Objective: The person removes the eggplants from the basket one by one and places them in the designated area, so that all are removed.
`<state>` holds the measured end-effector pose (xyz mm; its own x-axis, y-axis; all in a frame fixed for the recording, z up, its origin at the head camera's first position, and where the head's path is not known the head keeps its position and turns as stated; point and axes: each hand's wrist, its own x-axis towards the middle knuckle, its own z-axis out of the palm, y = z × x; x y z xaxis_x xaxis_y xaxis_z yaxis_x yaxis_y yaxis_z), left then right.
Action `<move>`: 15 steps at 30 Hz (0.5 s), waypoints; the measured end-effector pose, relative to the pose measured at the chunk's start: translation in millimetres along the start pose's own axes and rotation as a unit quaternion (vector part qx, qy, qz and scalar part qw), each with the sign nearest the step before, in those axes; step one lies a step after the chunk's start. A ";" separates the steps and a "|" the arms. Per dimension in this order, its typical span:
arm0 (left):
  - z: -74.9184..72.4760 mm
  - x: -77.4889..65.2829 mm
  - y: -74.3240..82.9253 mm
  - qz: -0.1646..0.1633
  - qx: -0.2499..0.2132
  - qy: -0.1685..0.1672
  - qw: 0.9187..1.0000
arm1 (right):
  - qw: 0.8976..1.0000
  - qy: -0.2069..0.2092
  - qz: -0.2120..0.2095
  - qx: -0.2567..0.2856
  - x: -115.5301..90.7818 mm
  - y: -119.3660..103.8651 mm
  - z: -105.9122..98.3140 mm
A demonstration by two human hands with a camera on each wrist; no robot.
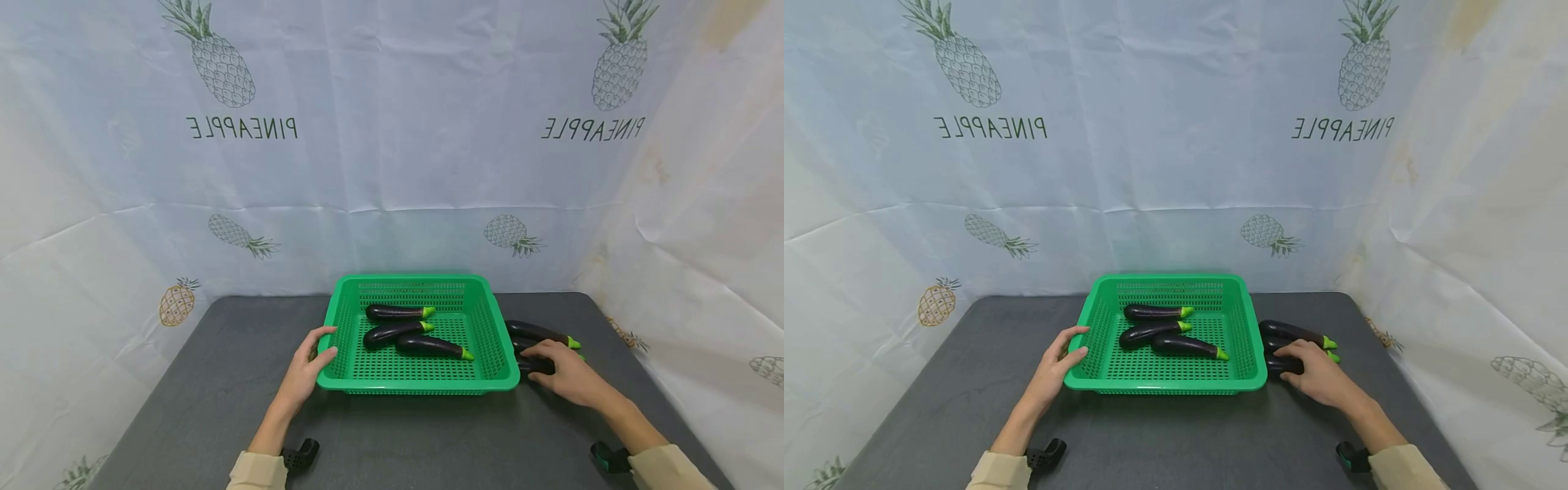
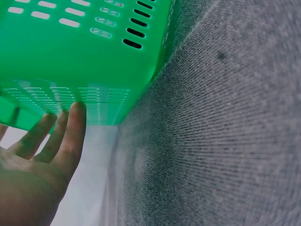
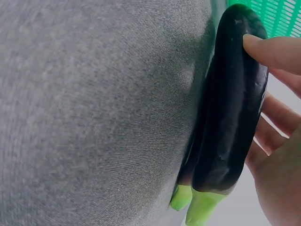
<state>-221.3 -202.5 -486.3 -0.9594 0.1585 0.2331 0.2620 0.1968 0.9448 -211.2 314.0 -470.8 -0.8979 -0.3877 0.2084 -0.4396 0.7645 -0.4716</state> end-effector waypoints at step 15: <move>0.0 -0.5 1.1 0.005 0.002 -0.004 1.000 | 0.999 0.026 -0.017 -0.012 -1.4 6.0 2.4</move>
<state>-220.6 -202.3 -485.4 -0.9561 0.1685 0.2398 0.2714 0.1997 0.9415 -212.6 317.8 -476.0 -0.8826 -0.3864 0.2676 -0.4689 0.7635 -0.4440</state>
